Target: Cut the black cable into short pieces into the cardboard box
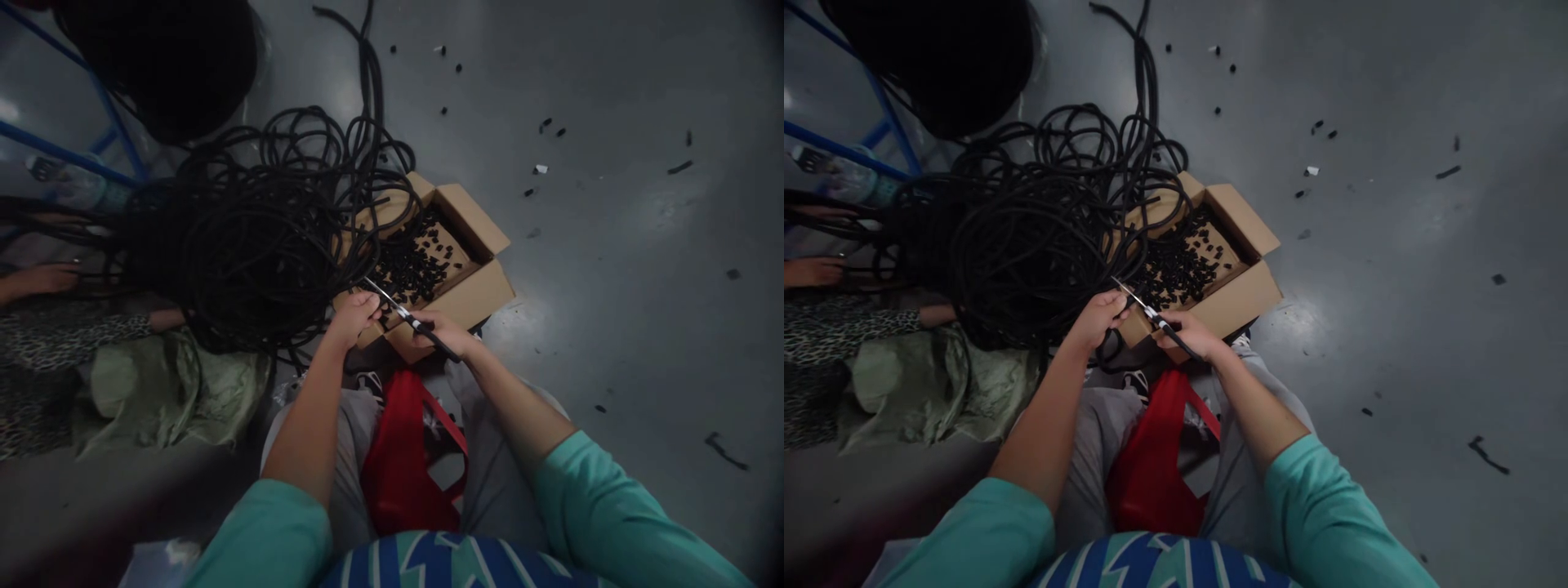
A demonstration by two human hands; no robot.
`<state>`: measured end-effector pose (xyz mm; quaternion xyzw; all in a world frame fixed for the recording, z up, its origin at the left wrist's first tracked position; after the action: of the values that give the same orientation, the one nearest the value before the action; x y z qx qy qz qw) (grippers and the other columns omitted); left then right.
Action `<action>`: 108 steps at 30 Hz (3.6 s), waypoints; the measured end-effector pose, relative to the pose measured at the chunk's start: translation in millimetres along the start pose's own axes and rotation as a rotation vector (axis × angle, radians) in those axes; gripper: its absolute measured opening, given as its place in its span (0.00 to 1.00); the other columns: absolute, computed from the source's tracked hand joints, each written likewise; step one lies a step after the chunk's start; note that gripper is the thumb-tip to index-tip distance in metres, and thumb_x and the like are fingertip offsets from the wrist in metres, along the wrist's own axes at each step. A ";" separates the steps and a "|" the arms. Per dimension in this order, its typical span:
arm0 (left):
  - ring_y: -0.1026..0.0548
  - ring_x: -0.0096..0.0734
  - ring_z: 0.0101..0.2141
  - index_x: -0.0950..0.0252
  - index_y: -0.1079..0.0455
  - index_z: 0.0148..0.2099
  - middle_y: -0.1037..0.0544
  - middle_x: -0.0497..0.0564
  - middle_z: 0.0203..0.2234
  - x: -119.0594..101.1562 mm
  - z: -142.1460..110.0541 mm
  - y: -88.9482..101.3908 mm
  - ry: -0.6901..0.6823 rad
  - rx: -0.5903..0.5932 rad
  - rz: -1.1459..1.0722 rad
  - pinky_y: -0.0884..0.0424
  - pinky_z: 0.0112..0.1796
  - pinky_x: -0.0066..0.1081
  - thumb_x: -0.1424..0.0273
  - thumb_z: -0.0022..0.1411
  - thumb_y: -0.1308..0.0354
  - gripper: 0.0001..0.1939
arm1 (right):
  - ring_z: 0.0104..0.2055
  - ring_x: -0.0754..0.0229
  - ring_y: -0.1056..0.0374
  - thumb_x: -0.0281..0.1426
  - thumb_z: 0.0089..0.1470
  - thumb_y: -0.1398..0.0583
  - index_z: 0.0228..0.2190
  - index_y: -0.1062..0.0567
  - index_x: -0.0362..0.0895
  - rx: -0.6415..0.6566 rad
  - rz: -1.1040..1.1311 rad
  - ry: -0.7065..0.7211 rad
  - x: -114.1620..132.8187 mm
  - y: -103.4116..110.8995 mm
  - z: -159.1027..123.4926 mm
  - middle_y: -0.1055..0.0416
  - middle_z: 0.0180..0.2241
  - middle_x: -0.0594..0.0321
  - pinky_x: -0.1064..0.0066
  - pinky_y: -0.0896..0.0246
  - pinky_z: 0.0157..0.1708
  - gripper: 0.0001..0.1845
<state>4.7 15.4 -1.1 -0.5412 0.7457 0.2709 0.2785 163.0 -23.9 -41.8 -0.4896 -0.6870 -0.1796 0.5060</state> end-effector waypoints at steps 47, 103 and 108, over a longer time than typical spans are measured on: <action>0.46 0.15 0.15 0.67 0.39 0.24 0.39 0.42 0.14 -1.6 0.5 4.8 -0.077 -0.008 -0.016 0.53 0.18 0.21 0.66 0.48 0.46 0.09 | 0.27 0.65 0.42 0.28 0.30 0.39 0.36 0.28 0.40 -0.005 0.035 -0.054 2.6 -4.7 1.7 0.37 0.23 0.69 0.74 0.48 0.29 0.23; 0.30 0.27 0.31 0.67 0.35 0.28 0.27 0.48 0.25 -4.8 3.3 10.3 -0.264 -0.330 0.226 0.37 0.36 0.28 0.72 0.44 0.42 0.07 | 0.44 0.56 0.37 0.26 0.34 0.40 0.43 0.29 0.42 -0.151 -0.129 0.035 -8.3 1.0 7.5 0.30 0.42 0.61 0.65 0.45 0.47 0.28; 0.29 0.30 0.34 0.66 0.35 0.29 0.26 0.50 0.29 -0.3 7.1 12.6 -0.337 -0.371 0.451 0.36 0.39 0.31 0.71 0.46 0.44 0.06 | 0.46 0.55 0.36 0.25 0.34 0.39 0.42 0.28 0.42 -0.221 -0.242 0.054 -8.9 1.9 7.4 0.29 0.43 0.60 0.64 0.45 0.48 0.27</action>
<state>-6.5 23.9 -4.6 -0.3517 0.7281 0.5426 0.2276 160.8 -21.9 -53.1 -0.4510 -0.7031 -0.3268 0.4420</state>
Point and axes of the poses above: each hand's wrist, its own z-axis towards the middle knuckle, its own y-axis out of the back of the hand, x = y × z, the point moved 3 cm from there along z, towards the middle knuckle
